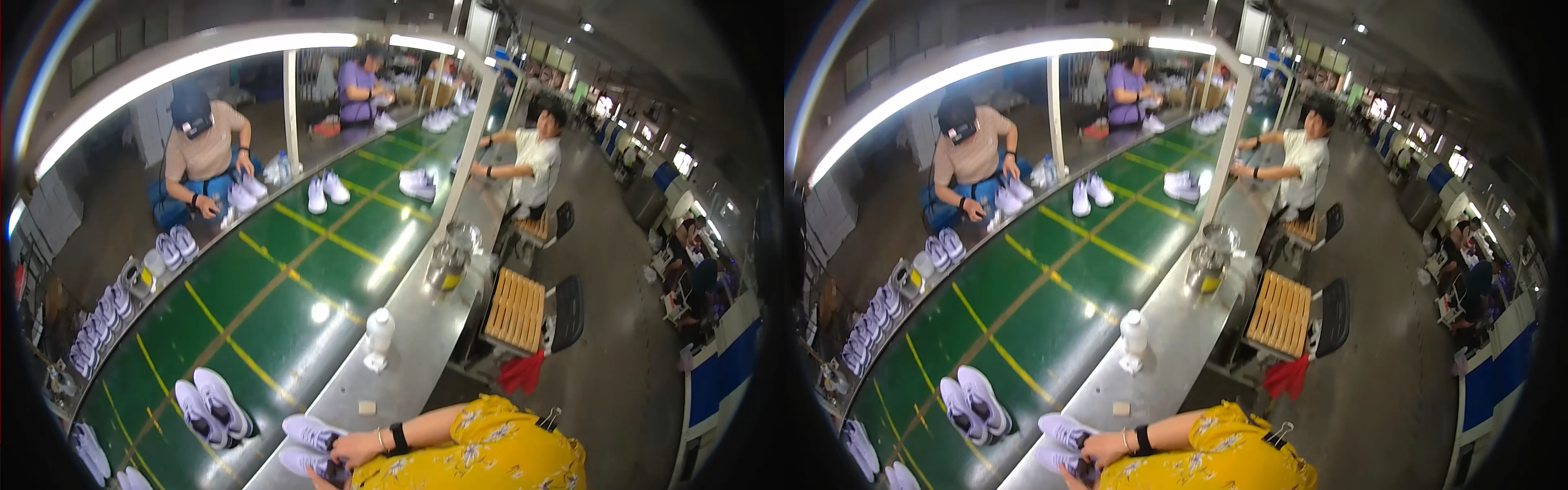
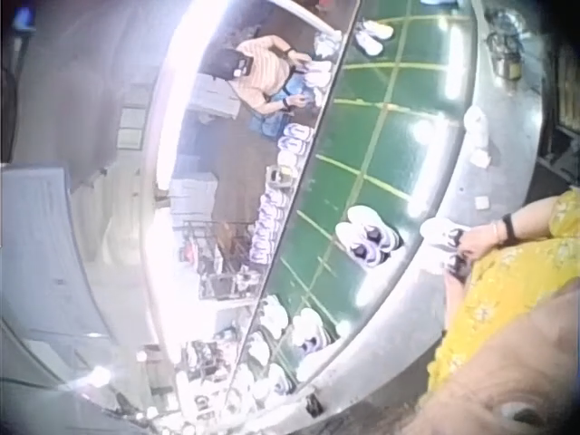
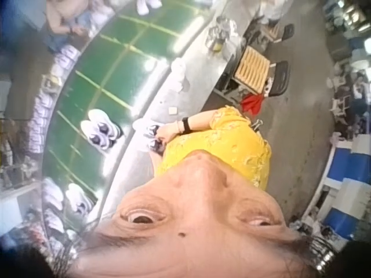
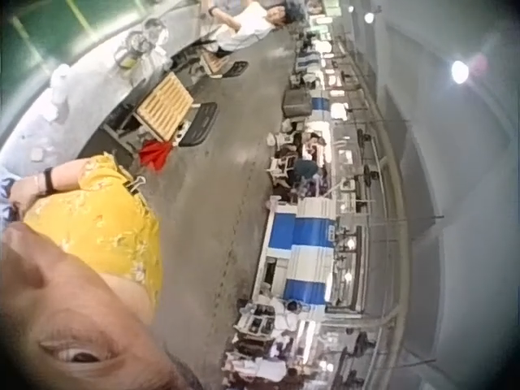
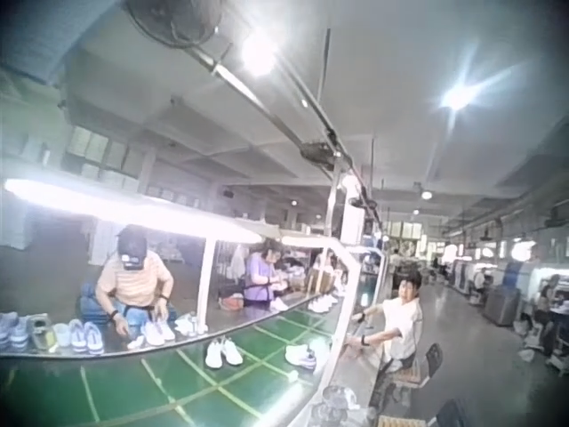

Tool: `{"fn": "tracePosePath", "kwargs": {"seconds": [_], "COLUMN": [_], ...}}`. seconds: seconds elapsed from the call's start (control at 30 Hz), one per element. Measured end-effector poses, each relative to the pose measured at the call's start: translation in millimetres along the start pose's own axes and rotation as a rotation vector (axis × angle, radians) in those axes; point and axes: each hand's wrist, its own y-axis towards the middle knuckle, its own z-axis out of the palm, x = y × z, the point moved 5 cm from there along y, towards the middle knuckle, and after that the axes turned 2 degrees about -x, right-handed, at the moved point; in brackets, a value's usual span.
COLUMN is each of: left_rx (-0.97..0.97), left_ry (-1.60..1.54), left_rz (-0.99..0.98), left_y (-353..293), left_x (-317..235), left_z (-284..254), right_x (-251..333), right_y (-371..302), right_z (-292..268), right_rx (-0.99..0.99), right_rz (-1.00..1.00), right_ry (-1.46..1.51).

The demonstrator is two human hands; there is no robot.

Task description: Cleaning and wiping down white and lavender sneakers along a conveyor belt assembly line in a factory.

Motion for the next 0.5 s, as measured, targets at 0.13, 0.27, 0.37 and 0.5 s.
{"fn": "tracePosePath", "kwargs": {"seconds": [0.13, 0.27, 0.37, 0.5], "left_rx": [0.164, 0.265, 0.056, -0.069], "left_ry": [0.309, 0.172, -0.213, -0.220], "left_rz": [0.163, 0.206, -0.025, -0.069], "left_y": [-25.7, -3.7, -2.3, -7.2], "left_x": [172.5, 185.3, 85.4, 101.6], "left_z": [108.5, 75.4, 10.6, 4.7], "right_x": [22.3, 1.5, -19.8, 16.1], "right_y": [10.0, 3.3, -5.5, -12.5], "right_z": [-5.1, 0.5, -10.7, -31.0], "right_rx": [-0.140, -0.453, -0.754, -0.673], "right_rz": [-0.009, 0.139, 0.337, 0.305], "right_ry": [0.039, 0.105, 0.238, 0.191]}}
